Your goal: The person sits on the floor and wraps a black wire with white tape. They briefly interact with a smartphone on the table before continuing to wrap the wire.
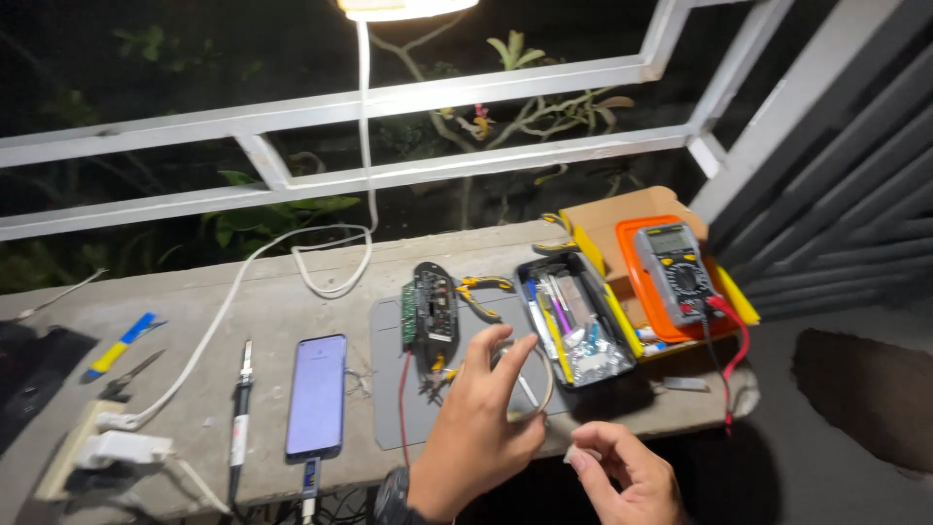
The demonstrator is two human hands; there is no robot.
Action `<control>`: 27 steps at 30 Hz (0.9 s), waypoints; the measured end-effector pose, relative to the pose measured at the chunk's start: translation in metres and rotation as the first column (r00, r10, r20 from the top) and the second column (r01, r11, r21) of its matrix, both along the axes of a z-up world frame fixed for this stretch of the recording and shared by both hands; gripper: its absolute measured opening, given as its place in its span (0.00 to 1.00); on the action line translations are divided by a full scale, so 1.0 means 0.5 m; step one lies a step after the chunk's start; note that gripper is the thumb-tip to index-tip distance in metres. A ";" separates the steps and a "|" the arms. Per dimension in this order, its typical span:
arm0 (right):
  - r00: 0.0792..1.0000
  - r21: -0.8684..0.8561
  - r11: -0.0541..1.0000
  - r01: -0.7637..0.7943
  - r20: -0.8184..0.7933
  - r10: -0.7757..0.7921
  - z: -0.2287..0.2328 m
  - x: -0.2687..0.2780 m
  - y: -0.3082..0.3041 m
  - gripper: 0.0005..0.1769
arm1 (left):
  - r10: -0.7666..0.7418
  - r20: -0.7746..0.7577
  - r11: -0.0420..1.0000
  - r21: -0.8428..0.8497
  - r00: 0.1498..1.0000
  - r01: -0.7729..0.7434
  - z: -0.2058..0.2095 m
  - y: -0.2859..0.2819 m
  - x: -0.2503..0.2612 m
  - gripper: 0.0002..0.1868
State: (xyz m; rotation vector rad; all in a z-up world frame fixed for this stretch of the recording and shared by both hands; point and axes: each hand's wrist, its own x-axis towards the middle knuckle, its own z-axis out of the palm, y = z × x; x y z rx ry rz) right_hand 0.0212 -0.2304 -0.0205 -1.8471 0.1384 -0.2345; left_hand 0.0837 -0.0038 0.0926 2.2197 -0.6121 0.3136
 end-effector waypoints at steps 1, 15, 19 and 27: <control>1.000 -0.011 1.000 0.020 -0.003 -0.020 0.001 0.003 -0.004 0.11 | -0.020 -0.003 1.000 -0.011 1.000 0.020 -0.008 -0.018 0.025 0.44; 0.981 0.133 0.987 -0.093 0.180 0.068 0.010 0.004 -0.055 0.06 | 0.189 -0.110 0.942 -0.261 0.976 -0.212 -0.039 0.025 0.050 0.24; 0.966 0.181 0.959 -0.218 0.183 0.185 -0.001 0.001 -0.005 0.06 | 0.443 -0.265 0.831 -0.237 0.856 -0.503 -0.130 0.111 -0.067 0.13; 0.965 0.238 0.943 -0.233 -0.063 0.254 -0.020 -0.008 0.074 0.11 | 0.542 -0.450 0.777 -0.054 0.710 -0.628 -0.251 0.093 -0.163 0.11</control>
